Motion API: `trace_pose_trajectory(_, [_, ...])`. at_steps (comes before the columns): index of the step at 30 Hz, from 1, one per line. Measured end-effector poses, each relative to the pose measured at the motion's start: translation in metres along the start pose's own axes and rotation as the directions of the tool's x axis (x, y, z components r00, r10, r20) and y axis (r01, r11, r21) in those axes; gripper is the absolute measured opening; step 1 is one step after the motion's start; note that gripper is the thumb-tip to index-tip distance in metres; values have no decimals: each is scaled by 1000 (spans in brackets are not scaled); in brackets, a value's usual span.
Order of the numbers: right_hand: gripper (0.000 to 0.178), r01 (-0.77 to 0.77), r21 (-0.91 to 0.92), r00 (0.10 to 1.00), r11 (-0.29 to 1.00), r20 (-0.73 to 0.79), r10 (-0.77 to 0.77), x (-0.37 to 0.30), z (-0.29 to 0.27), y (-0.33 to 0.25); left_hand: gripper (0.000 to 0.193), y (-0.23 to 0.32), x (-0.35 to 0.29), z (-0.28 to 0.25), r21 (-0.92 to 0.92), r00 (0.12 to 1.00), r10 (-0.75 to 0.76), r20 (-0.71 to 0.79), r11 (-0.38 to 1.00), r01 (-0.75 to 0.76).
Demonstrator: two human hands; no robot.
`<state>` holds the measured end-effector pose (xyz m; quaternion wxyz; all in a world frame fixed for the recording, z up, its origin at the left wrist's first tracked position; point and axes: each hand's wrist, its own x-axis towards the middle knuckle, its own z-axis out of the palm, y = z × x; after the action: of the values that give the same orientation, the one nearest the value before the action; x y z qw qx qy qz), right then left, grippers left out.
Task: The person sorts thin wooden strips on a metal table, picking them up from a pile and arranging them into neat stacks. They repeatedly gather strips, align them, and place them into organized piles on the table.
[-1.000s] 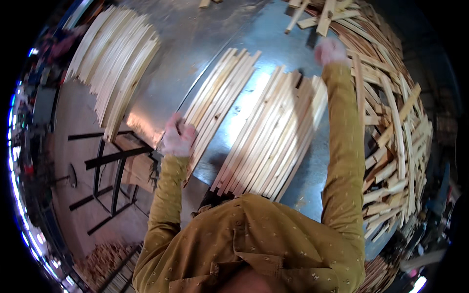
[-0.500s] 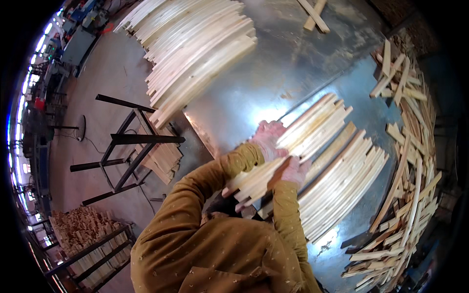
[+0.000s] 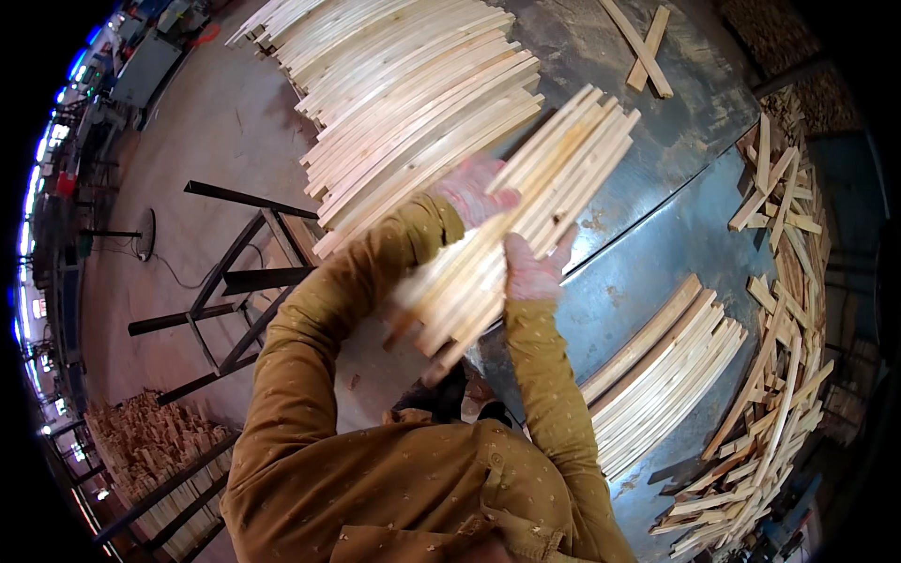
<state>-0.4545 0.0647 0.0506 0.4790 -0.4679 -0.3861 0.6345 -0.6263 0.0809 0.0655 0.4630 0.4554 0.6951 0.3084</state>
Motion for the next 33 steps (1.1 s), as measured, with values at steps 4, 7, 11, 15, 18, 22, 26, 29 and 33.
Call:
trace_pose_trajectory(4, [112, 183, -357, 983, 916, 63, -172, 20, 57, 39, 66, 20, 6, -65, 753, 975, -54, -215, 626, 201])
trace_pose_trajectory(7, [118, 135, -444, 991, 886, 53, -125, 24, 93, 66, 62, -17, 14, -101, 700, 978, -38, -206, 693, 174])
trace_pose_trajectory(11, [120, 60, -565, 998, 823, 45, -42, 23, 122, 70, 60, -76, 37, -112, 549, 962, -31, -273, 816, 182])
trace_pose_trajectory(15, [119, 115, -584, 993, 803, 34, -117, 21, 129, 71, 56, -85, 41, -110, 548, 955, 13, -296, 821, 159])
trace_pose_trajectory(18, [118, 136, -560, 990, 817, 42, -136, 17, 137, 65, 51, -77, 46, -122, 444, 958, -54, -282, 877, 181])
trace_pose_trajectory(22, [117, 11, -127, 999, 992, 47, -5, 34, 173, 35, 47, 7, 32, -149, 705, 976, -38, -215, 685, 182])
trace_pose_trajectory(26, [114, 77, -564, 995, 822, 90, -32, 41, 204, 21, 56, -56, 56, -187, 18, 913, -50, -405, 998, 63])
trace_pose_trajectory(29, [113, 74, -585, 982, 807, 185, 44, 64, 216, 51, 65, -64, 82, -196, -342, 887, -201, -416, 938, 52])
trace_pose_trajectory(33, [102, -251, -789, 703, 561, 249, 666, 84, 218, 6, 52, -95, 78, -204, -327, 790, -218, -573, 945, 23])
